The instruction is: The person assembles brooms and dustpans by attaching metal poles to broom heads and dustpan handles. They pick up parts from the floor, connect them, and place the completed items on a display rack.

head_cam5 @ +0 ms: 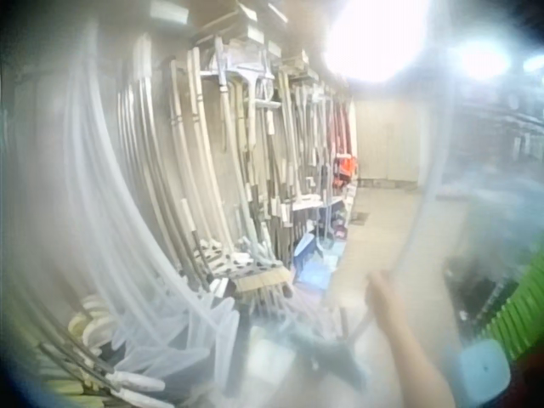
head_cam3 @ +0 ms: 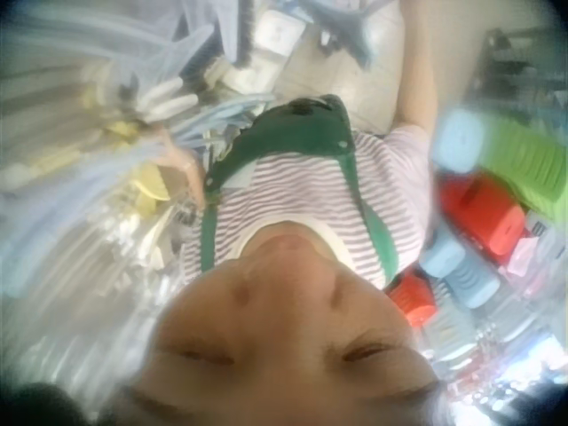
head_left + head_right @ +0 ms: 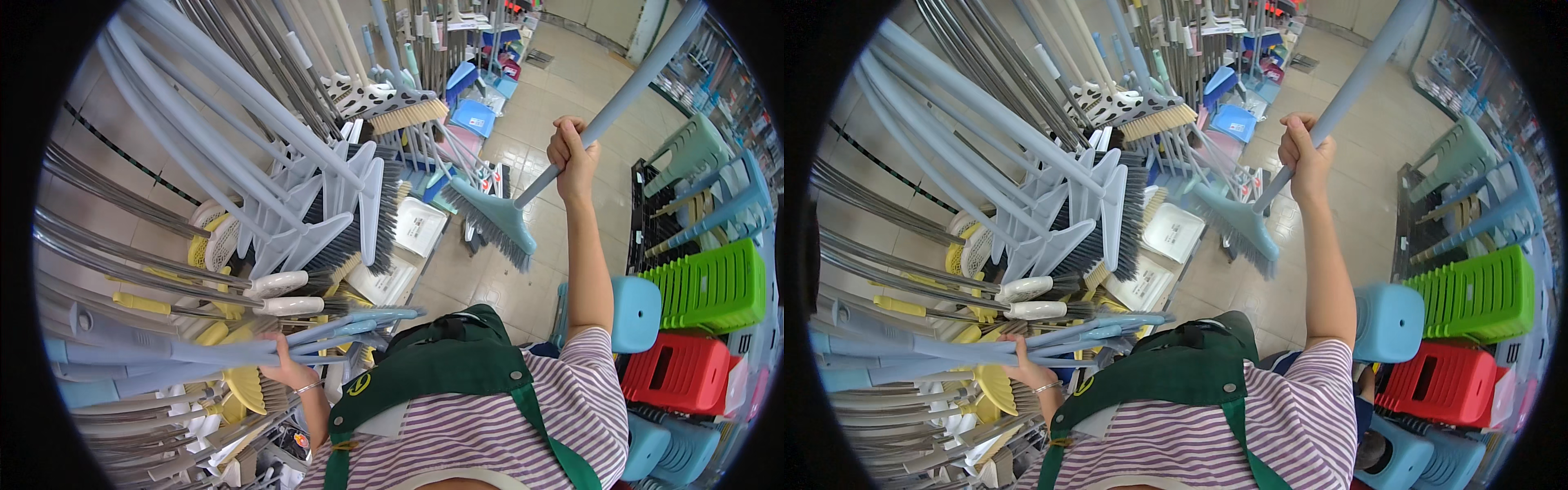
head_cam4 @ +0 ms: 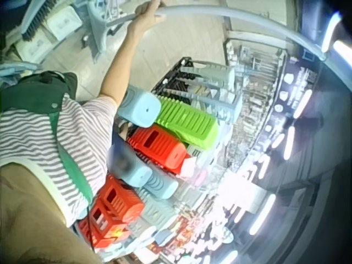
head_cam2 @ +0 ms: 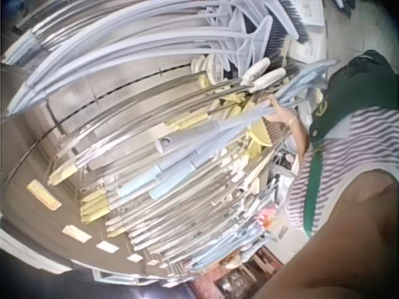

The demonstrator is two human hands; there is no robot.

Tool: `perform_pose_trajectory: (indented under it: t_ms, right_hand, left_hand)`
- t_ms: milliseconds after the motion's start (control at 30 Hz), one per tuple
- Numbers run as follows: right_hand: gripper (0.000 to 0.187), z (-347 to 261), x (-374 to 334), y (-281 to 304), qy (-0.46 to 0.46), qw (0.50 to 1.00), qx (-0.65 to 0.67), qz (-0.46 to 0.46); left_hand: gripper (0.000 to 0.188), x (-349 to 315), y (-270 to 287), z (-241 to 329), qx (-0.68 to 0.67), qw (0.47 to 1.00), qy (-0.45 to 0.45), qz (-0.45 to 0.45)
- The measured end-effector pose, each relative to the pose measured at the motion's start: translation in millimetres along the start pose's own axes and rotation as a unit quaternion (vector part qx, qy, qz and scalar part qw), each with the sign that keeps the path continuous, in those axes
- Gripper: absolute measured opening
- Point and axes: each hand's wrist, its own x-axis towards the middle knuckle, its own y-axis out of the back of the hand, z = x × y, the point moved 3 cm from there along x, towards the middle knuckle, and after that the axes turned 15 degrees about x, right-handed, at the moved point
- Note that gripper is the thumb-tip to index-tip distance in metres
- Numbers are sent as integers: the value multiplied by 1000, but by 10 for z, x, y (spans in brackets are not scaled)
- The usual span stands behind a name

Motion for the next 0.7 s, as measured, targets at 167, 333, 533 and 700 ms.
perform_pose_trajectory:
  t_ms: [167,333,533,700]
  right_hand:
    - [19,454,484,-2,-51,998,2,-46]
    - [24,891,1167,153,-87,991,19,-100]
    - [15,1220,2282,648,-137,981,94,-99]
    - [17,1430,2993,1092,-177,965,158,-112]
  left_hand:
    - [24,-200,-109,-26,22,997,9,67]
    - [27,-572,-439,0,62,983,22,174]
    - [27,-1247,-1136,166,108,960,23,257]
    - [31,-1744,-1673,382,98,949,41,298]
